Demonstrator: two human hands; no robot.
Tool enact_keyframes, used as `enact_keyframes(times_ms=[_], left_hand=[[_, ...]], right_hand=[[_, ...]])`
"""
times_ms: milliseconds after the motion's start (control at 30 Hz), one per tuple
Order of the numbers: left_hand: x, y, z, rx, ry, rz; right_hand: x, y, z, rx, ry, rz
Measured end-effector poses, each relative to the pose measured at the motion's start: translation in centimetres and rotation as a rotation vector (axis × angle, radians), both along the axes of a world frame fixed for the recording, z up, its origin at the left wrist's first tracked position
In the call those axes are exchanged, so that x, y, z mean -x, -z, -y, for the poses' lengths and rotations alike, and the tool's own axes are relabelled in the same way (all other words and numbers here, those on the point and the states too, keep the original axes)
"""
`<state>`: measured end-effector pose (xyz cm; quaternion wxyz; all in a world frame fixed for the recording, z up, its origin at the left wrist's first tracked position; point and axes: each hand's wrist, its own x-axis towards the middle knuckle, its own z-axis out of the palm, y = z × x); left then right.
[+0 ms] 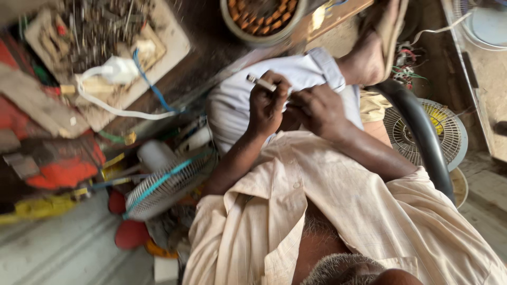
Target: The person sits at a cluttered workbench holding a fan motor armature with copper windings. They fit a metal socket over the shaft and hammer the bearing to drive it off, then hold and turn the removed bearing and shaft by hand.
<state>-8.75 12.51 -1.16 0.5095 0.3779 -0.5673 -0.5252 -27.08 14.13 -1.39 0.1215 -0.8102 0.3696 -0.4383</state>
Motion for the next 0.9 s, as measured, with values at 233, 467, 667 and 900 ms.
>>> enact_keyframes(times_ms=[233, 467, 667, 900], left_hand=[[1.6, -0.1, -0.6, 0.035, -0.058, 0.045], [4.5, -2.5, -2.7, 0.098, 0.024, -0.124], [6.9, -4.0, -5.1, 0.121, 0.222, -0.213], [8.4, -3.9, -7.6, -0.187, 0.208, -0.484]], right_hand=[[0.8, 0.1, -1.0, 0.017, 0.048, -0.022], [1.8, -0.4, -4.3, -0.249, -0.019, 0.294], [3.7, 0.1, -6.9, -1.301, -0.477, 1.099], [4.3, -1.8, -10.9, -0.885, -0.286, 1.014]])
